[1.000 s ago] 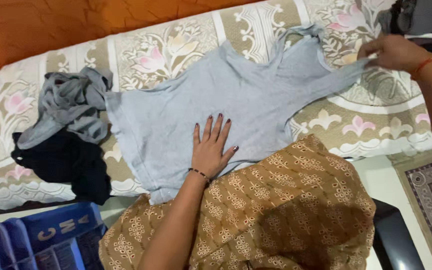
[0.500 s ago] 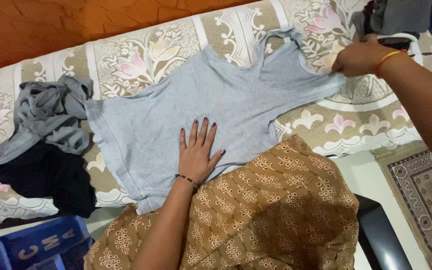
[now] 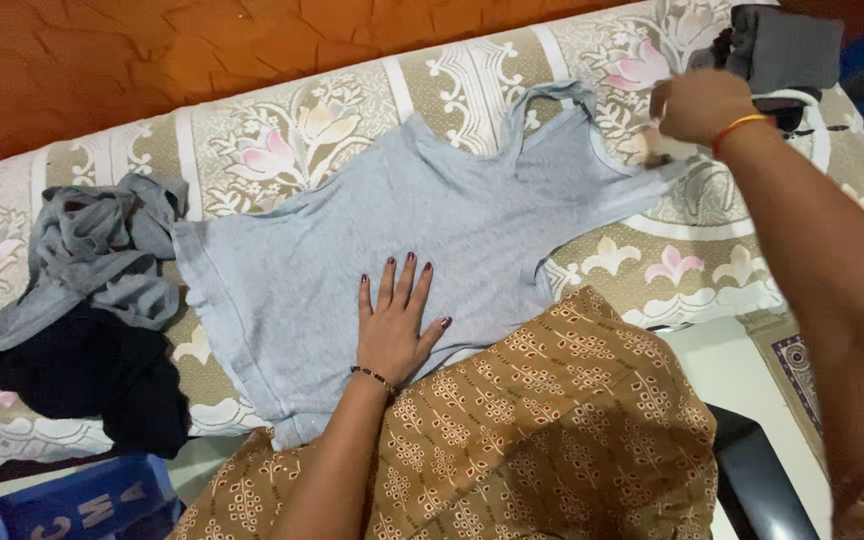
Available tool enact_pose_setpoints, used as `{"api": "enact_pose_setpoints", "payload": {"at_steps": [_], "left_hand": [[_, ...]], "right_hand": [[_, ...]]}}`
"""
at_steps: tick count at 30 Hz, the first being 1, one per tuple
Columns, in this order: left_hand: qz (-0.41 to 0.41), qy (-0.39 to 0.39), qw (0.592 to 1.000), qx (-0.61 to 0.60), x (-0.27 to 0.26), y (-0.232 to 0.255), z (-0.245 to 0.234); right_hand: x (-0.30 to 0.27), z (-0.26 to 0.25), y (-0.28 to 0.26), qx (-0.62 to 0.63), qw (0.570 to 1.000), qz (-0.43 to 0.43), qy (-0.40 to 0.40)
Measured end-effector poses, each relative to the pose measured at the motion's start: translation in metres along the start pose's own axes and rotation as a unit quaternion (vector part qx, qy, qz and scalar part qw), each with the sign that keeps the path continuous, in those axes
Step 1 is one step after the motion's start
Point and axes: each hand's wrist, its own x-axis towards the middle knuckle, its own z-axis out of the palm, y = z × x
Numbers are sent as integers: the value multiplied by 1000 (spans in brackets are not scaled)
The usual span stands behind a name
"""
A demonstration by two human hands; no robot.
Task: The person folds a light gray sleeveless top on a patterned bedspread. They smooth the fabric, fold the sides inward, then fold the garment in half and place it aside. The person repeats the process with a second gray top.
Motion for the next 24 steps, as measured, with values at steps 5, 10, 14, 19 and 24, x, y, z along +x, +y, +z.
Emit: {"api": "enact_pose_setpoints", "payload": {"at_steps": [5,10,14,19,24], "left_hand": [[3,8,1000,-5,5,-1,-2],[2,10,1000,-10,0,1,-1],[-2,-1,1000,-6,3,0,-2],[-4,-11,1000,-15,4,1,-4],[-4,0,1000,-19,5,1,-6]], "right_hand": [[36,27,-51,166,954,-92,232],[70,68,-85,85,957,-70,269],[86,76,-85,152,936,-28,318],[110,82,-79,202,943,28,263],[125,73,-62,104,971,-29,213]]}}
